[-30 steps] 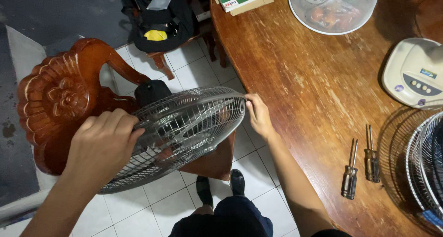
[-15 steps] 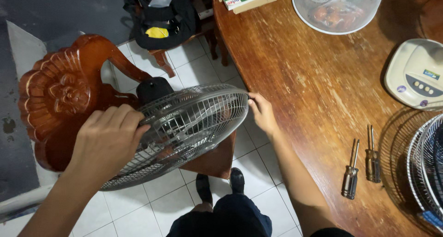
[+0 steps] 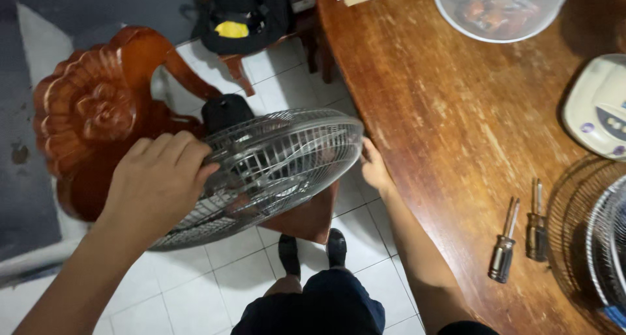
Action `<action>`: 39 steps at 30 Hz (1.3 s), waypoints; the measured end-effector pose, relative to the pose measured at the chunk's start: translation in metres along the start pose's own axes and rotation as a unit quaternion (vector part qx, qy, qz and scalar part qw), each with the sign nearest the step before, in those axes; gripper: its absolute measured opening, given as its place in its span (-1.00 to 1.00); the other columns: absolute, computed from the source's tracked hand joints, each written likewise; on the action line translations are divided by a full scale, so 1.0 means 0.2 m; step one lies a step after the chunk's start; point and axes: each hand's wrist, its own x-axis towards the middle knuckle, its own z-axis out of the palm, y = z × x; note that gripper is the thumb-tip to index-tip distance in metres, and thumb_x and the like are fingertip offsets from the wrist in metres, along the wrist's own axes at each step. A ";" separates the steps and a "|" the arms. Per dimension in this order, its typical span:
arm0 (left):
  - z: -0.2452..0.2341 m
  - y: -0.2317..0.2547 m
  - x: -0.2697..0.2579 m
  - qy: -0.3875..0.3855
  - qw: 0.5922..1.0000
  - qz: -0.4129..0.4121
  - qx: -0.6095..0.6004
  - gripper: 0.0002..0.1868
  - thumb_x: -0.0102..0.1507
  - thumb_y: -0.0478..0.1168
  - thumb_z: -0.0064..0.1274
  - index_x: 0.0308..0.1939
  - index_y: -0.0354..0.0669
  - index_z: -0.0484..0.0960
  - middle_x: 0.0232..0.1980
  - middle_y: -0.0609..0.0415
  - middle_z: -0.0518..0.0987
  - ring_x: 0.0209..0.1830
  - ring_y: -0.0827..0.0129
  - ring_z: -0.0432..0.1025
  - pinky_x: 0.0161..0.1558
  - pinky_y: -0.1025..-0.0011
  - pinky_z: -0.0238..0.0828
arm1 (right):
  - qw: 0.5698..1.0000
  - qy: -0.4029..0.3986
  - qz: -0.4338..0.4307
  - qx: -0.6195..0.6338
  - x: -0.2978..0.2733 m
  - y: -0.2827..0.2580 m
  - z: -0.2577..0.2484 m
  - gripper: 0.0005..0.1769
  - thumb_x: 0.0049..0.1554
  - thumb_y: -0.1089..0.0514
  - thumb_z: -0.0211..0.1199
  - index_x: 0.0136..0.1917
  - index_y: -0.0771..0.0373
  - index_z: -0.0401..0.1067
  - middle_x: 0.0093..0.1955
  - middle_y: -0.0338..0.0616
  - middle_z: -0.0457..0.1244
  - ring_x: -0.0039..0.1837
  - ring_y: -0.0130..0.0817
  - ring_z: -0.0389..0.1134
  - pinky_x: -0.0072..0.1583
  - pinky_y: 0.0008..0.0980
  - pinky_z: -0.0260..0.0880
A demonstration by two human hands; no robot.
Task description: The person uses a screwdriver to tighten screws on the front grille of a standing fan. They rotate the fan head to access different screws and continue tightening them throughout the clip.
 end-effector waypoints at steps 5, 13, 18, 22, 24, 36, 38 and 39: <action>0.00 0.00 -0.02 0.001 1.000 -0.002 -0.016 -0.78 0.23 -0.11 0.16 -0.25 -0.18 0.54 -0.26 0.08 0.51 -0.27 0.22 0.43 -0.17 0.27 0.31 | 0.927 0.052 0.187 0.320 -0.20 0.31 0.34 -0.60 0.33 0.26 -0.11 0.37 0.45 0.27 0.20 0.31 0.31 0.08 0.20 0.39 -0.01 0.12 0.50; 0.01 -0.03 -0.03 0.012 1.000 0.019 -0.012 -0.79 0.26 -0.08 0.14 -0.26 -0.13 0.54 -0.28 0.09 0.48 -0.26 0.25 0.41 -0.17 0.26 0.31 | 0.904 0.075 0.259 0.331 -0.32 0.47 0.94 -0.36 0.38 -0.21 -0.06 0.35 0.43 0.33 0.17 0.18 0.34 0.06 0.07 0.43 0.00 0.03 0.49; 0.06 -0.08 -0.08 0.049 0.997 0.048 -0.019 -0.77 0.29 -0.05 0.14 -0.20 -0.11 0.55 -0.22 0.12 0.50 -0.23 0.29 0.41 -0.13 0.28 0.32 | 0.942 0.190 0.213 0.177 -0.28 0.53 1.00 -0.37 0.37 -0.19 -0.04 0.35 0.43 0.33 0.17 0.17 0.35 0.07 0.05 0.42 0.00 0.02 0.48; 0.11 -0.10 -0.12 0.139 0.987 0.037 -0.070 -0.67 0.33 0.01 0.16 -0.04 -0.16 0.59 -0.15 0.10 0.51 -0.18 0.27 0.43 -0.10 0.30 0.39 | 0.954 0.190 0.204 0.113 -0.28 0.56 1.03 -0.39 0.37 -0.17 -0.03 0.35 0.43 0.34 0.17 0.16 0.35 0.07 0.03 0.42 0.01 0.00 0.48; 0.12 -0.12 -0.17 0.166 0.979 0.039 -0.113 -0.68 0.34 0.01 0.18 -0.05 -0.16 0.57 -0.09 0.10 0.53 -0.15 0.29 0.47 -0.08 0.32 0.43 | 0.958 0.173 0.210 0.094 -0.28 0.56 1.07 -0.39 0.37 -0.17 -0.02 0.34 0.43 0.34 0.17 0.15 0.35 0.07 0.02 0.42 0.01 0.00 0.48; 0.10 -0.27 -0.54 0.157 0.954 -0.121 -0.226 -0.68 0.12 -0.17 0.38 -0.05 -0.07 0.73 -0.18 0.15 0.59 -0.28 0.36 0.50 -0.26 0.41 0.44 | 0.950 0.178 0.255 0.042 -0.28 0.59 1.06 -0.44 0.35 -0.12 0.03 0.33 0.42 0.35 0.16 0.13 0.35 0.07 -0.02 0.41 0.03 -0.04 0.46; 0.12 -0.29 -0.58 0.142 0.948 -0.145 -0.247 -0.66 0.10 -0.17 0.40 -0.06 -0.06 0.74 -0.18 0.15 0.60 -0.29 0.38 0.50 -0.28 0.43 0.45 | 0.947 0.182 0.262 0.038 -0.29 0.60 1.07 -0.44 0.34 -0.11 0.04 0.33 0.42 0.36 0.16 0.12 0.35 0.08 -0.03 0.41 0.04 -0.05 0.46; 0.14 -0.31 -0.61 0.135 0.946 -0.150 -0.253 -0.65 0.10 -0.17 0.40 -0.05 -0.05 0.73 -0.18 0.15 0.61 -0.28 0.39 0.51 -0.27 0.44 0.46 | 0.945 0.183 0.268 0.036 -0.30 0.61 1.07 -0.44 0.34 -0.11 0.04 0.33 0.42 0.36 0.16 0.12 0.35 0.08 -0.04 0.41 0.04 -0.05 0.46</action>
